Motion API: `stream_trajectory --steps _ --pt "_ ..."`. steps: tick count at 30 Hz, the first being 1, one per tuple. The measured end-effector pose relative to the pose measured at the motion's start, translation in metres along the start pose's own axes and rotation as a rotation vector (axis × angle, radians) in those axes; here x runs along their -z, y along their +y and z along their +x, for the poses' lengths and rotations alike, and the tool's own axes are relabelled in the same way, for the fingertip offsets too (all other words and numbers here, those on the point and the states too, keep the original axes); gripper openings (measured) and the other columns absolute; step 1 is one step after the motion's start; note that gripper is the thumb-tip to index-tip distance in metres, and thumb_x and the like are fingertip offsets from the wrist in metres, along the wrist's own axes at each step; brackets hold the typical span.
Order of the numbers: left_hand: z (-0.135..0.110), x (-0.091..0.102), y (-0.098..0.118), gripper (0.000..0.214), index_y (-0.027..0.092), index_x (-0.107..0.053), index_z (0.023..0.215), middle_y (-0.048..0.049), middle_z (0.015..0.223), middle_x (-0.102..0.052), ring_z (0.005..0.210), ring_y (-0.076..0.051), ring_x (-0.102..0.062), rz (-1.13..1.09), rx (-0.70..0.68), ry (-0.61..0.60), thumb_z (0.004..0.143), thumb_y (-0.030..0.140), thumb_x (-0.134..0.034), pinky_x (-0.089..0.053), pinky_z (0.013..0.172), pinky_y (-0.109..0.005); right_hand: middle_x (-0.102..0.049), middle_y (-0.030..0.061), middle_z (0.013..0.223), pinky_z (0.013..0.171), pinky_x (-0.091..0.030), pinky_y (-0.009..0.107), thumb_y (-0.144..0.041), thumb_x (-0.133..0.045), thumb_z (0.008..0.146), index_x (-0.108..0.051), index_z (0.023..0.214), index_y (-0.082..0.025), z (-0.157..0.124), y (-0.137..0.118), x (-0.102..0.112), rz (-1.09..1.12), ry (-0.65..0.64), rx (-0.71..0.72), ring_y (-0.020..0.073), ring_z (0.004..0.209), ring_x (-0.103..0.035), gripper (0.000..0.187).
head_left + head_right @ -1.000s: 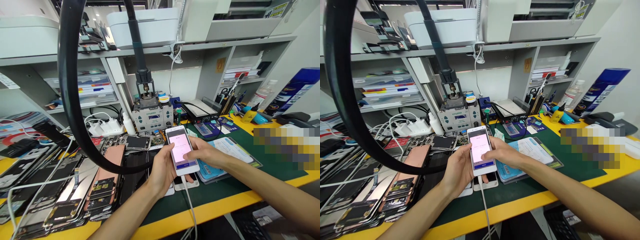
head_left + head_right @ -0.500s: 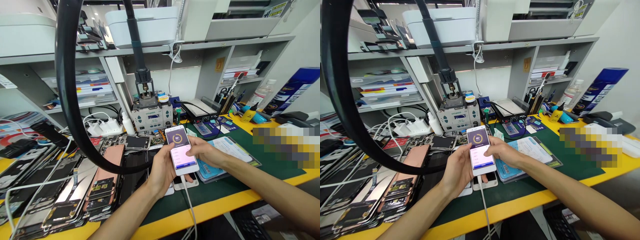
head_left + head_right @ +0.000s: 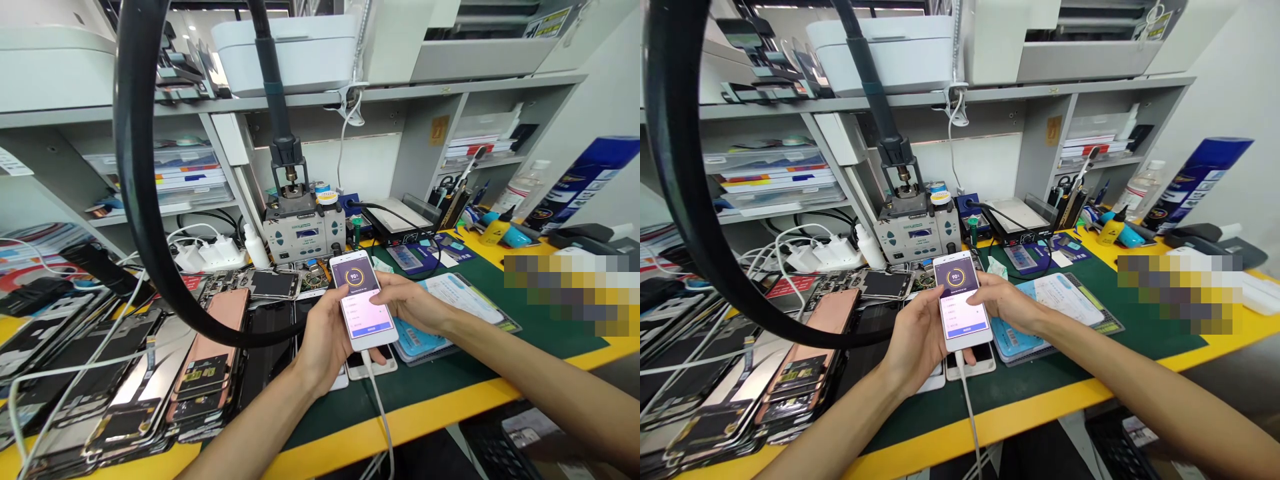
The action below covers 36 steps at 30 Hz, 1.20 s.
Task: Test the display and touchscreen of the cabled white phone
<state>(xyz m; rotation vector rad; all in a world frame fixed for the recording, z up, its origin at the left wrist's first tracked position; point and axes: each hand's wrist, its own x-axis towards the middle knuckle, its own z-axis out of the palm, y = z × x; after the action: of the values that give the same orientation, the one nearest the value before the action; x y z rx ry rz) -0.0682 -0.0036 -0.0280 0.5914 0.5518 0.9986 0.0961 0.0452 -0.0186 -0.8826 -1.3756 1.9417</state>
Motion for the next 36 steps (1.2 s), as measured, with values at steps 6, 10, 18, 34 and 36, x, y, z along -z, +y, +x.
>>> stream_trajectory --steps 6,10,18,34,36 --pt "-0.0001 -0.0005 0.0008 0.042 0.014 -0.059 0.118 -0.0144 0.107 -0.064 0.085 -0.026 -0.064 0.011 -0.01 0.004 0.093 0.043 -0.041 -0.057 0.05 -0.031 -0.072 0.0073 0.094 0.066 -0.047 0.029 -0.028 -0.054 0.087 -0.06 0.119 -0.017 0.0013 -0.0003 -0.0023 0.043 -0.006 0.007 0.0194 0.078 -0.066 0.034" --pt "-0.0007 -0.0012 0.0028 0.045 0.017 -0.057 0.123 -0.0129 0.108 -0.064 0.085 -0.024 -0.064 -0.022 0.005 -0.012 0.092 0.046 -0.043 -0.057 0.052 -0.029 -0.072 0.0078 0.095 0.068 -0.047 0.03 -0.026 -0.056 0.085 -0.061 0.118 -0.016 0.0017 0.0008 -0.0018 0.045 -0.006 0.006 0.0196 0.079 -0.066 0.035" --pt "-0.0001 -0.0017 0.0063 0.048 0.016 -0.055 0.126 -0.0114 0.102 -0.065 0.083 -0.021 -0.064 -0.078 0.034 0.011 0.091 0.047 -0.045 -0.056 0.059 -0.028 -0.073 0.0052 0.094 0.067 -0.046 0.029 -0.015 -0.063 0.065 -0.059 0.116 -0.017 0.0024 0.0013 0.0 -0.004 -0.02 0.023 0.0186 0.078 -0.065 0.051" --pt "-0.0018 -0.0049 0.0061 0.047 0.015 -0.054 0.126 -0.0108 0.102 -0.065 0.084 -0.021 -0.064 -0.065 0.037 0.028 0.092 0.046 -0.045 -0.055 0.059 -0.027 -0.072 0.0043 0.092 0.065 -0.044 0.027 -0.024 -0.064 0.074 -0.06 0.11 -0.019 0.0019 0.002 0.0004 -0.046 0.04 -0.007 0.0175 0.077 -0.065 0.037" --pt "-0.0019 -0.0049 0.0063 0.047 0.015 -0.054 0.126 -0.011 0.102 -0.065 0.083 -0.021 -0.064 -0.071 0.039 0.024 0.091 0.046 -0.045 -0.055 0.058 -0.028 -0.071 0.0049 0.092 0.066 -0.044 0.028 -0.029 -0.063 0.077 -0.06 0.112 -0.019 0.0011 0.0015 -0.0009 -0.029 0.039 -0.013 0.0182 0.078 -0.065 0.036"
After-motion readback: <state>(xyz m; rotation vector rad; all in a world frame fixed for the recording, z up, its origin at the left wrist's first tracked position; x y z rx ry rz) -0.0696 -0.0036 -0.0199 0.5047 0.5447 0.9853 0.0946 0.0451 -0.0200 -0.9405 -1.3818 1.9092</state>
